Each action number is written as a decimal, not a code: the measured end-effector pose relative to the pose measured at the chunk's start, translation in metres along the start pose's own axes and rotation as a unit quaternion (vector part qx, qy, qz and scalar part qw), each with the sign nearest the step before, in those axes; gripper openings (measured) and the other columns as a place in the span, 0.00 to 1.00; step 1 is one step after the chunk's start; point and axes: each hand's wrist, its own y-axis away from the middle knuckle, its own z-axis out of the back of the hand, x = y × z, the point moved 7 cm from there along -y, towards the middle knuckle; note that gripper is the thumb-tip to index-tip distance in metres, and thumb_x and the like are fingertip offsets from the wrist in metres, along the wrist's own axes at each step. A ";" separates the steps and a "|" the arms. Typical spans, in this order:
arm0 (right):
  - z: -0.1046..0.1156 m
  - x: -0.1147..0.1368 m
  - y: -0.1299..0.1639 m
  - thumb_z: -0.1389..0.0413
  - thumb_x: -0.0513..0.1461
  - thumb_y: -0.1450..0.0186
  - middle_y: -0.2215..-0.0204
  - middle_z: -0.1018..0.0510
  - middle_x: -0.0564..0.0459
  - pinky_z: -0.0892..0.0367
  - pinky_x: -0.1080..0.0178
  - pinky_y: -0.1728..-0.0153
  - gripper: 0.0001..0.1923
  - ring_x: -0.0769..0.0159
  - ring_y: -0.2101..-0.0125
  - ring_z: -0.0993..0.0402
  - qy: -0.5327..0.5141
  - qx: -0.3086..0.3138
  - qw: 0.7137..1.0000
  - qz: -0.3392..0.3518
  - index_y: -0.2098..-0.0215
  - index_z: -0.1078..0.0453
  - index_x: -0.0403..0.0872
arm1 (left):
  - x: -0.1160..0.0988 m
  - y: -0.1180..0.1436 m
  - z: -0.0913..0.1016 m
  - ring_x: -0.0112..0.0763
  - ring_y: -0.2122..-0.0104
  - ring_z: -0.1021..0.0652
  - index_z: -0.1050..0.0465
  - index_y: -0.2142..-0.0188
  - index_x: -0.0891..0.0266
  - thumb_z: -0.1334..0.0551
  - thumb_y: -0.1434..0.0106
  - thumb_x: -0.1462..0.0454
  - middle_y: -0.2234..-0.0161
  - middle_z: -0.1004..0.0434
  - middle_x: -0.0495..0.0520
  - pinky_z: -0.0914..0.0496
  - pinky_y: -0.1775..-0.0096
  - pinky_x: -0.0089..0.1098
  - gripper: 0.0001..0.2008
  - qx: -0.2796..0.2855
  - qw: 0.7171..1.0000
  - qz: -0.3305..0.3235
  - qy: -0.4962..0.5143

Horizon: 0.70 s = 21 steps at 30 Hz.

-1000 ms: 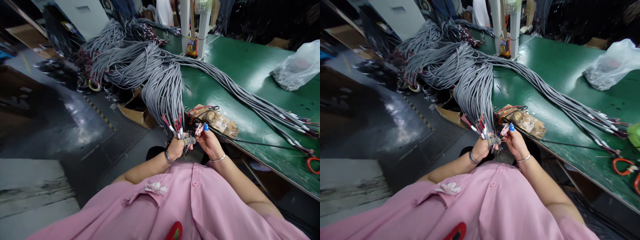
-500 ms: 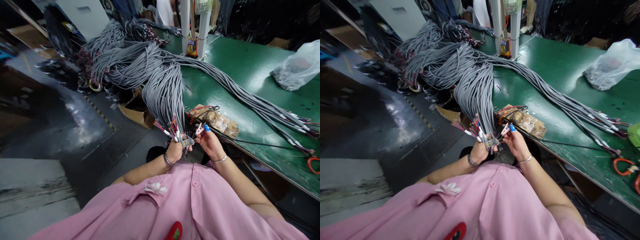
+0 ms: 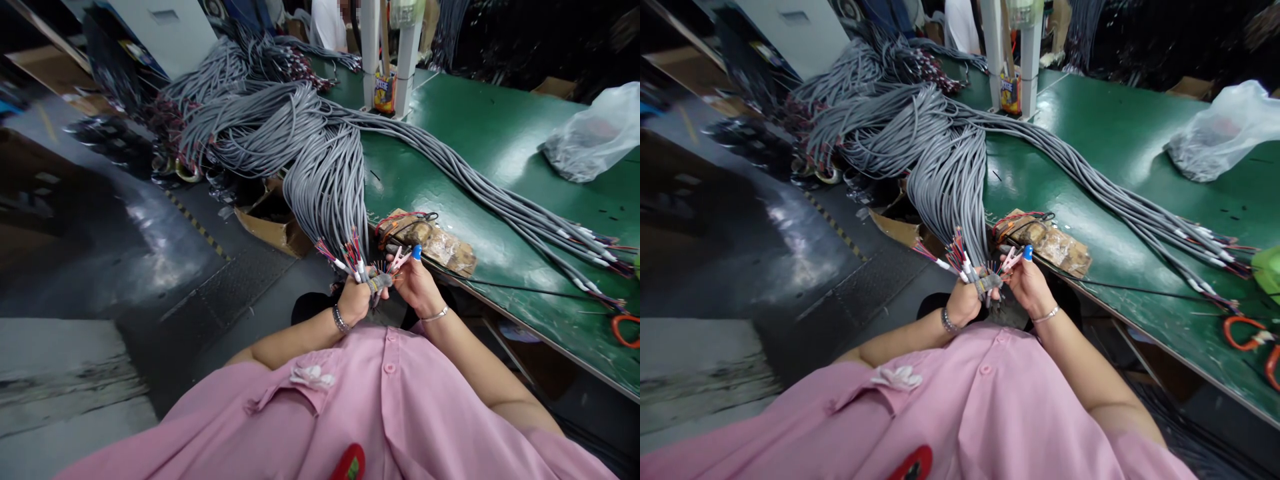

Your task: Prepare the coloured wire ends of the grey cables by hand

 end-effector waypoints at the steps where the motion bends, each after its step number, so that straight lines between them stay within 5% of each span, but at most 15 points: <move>1: -0.001 0.000 0.000 0.38 0.56 0.45 0.73 0.21 0.54 0.32 0.64 0.76 0.22 0.69 0.78 0.31 -0.006 0.000 1.000 -0.003 0.65 0.26 0.48 | 0.000 0.000 0.000 0.22 0.86 0.35 0.31 0.83 0.65 0.34 0.48 0.54 0.85 0.30 0.51 0.44 0.82 0.26 0.18 -0.001 1.000 0.000 0.000; 15: 0.000 -0.001 0.005 0.45 0.61 0.42 0.69 0.21 0.53 0.31 0.63 0.73 0.24 0.68 0.75 0.29 -0.019 0.012 1.000 -0.006 0.68 0.27 0.49 | 0.002 0.005 0.006 0.24 0.83 0.31 0.30 0.82 0.64 0.34 0.48 0.53 0.84 0.29 0.51 0.39 0.79 0.26 0.17 -0.021 1.000 -0.001 -0.006; 21: 0.001 0.004 0.011 0.39 0.51 0.40 0.66 0.20 0.54 0.31 0.68 0.71 0.14 0.71 0.72 0.28 0.006 0.017 1.000 0.008 0.66 0.26 0.49 | 0.002 0.006 0.011 0.27 0.81 0.28 0.27 0.76 0.64 0.35 0.46 0.55 0.83 0.27 0.52 0.37 0.78 0.27 0.14 -0.027 0.999 -0.024 0.025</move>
